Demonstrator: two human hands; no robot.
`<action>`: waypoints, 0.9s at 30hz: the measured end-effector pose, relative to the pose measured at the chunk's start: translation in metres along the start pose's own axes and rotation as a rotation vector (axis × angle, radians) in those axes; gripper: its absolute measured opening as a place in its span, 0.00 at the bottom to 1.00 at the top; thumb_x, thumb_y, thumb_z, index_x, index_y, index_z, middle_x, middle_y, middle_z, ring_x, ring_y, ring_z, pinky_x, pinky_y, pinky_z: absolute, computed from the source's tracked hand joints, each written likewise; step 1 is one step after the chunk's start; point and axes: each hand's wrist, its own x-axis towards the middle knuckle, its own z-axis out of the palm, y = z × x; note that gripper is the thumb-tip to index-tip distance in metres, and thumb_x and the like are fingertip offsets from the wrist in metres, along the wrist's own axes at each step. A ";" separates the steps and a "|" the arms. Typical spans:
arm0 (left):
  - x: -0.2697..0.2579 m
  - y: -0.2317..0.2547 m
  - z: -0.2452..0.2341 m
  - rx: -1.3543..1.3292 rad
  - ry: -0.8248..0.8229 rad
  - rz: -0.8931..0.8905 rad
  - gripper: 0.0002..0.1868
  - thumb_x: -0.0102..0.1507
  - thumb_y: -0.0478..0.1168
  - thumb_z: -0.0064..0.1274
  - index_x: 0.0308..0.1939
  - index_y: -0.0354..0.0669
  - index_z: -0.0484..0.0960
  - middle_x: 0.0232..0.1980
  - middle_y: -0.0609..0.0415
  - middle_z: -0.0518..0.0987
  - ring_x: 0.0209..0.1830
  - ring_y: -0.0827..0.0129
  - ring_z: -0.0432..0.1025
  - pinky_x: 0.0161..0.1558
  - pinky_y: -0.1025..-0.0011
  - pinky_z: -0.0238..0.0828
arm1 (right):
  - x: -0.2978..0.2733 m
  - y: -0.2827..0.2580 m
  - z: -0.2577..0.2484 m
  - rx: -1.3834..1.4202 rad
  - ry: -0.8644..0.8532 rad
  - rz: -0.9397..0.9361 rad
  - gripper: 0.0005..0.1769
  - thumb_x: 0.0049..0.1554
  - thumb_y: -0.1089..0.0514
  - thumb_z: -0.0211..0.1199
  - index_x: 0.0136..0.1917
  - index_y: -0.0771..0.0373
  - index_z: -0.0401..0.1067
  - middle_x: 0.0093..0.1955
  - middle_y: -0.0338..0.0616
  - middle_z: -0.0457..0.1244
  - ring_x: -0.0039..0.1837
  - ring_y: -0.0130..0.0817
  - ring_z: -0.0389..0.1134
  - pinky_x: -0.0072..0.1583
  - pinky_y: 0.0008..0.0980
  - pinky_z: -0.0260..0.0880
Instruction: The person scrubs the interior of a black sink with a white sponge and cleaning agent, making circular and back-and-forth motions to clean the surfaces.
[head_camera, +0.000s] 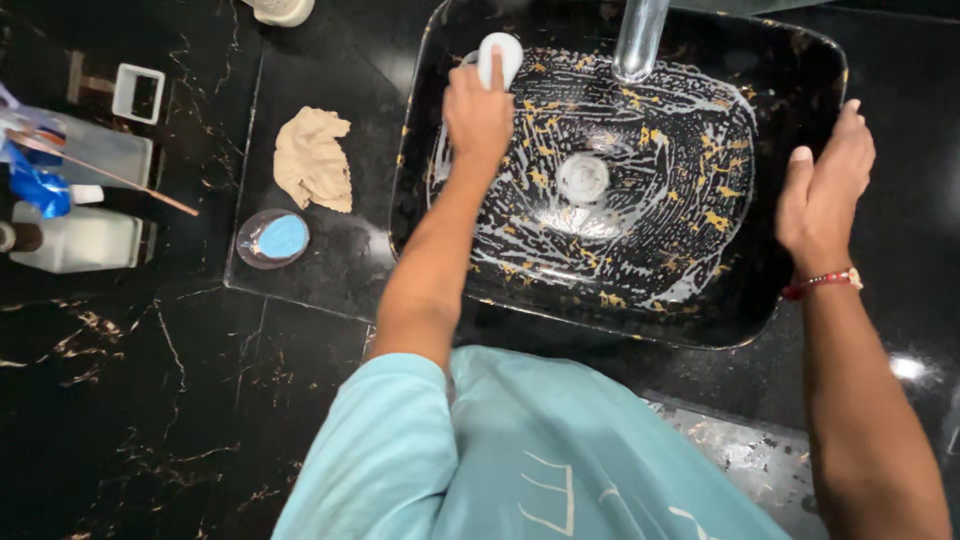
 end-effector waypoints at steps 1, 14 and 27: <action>-0.002 0.010 0.005 -0.049 -0.015 -0.011 0.36 0.55 0.41 0.63 0.68 0.44 0.75 0.47 0.44 0.74 0.46 0.50 0.71 0.45 0.57 0.70 | -0.001 0.000 0.001 -0.012 0.003 -0.006 0.35 0.72 0.58 0.48 0.83 0.80 0.41 0.84 0.71 0.47 0.85 0.66 0.45 0.83 0.56 0.41; 0.001 0.040 0.031 -0.175 -0.131 0.045 0.31 0.57 0.44 0.64 0.64 0.52 0.72 0.52 0.46 0.75 0.51 0.54 0.71 0.48 0.59 0.75 | -0.006 0.027 0.007 -0.130 -0.011 -0.061 0.34 0.74 0.59 0.48 0.85 0.80 0.43 0.81 0.70 0.49 0.82 0.64 0.47 0.81 0.56 0.44; -0.086 -0.027 -0.069 0.105 -0.208 -0.065 0.41 0.57 0.51 0.65 0.71 0.43 0.70 0.48 0.47 0.74 0.50 0.53 0.66 0.49 0.61 0.68 | -0.011 0.024 0.011 -0.226 0.093 -0.057 0.33 0.72 0.59 0.47 0.83 0.82 0.47 0.81 0.70 0.50 0.84 0.66 0.44 0.82 0.62 0.41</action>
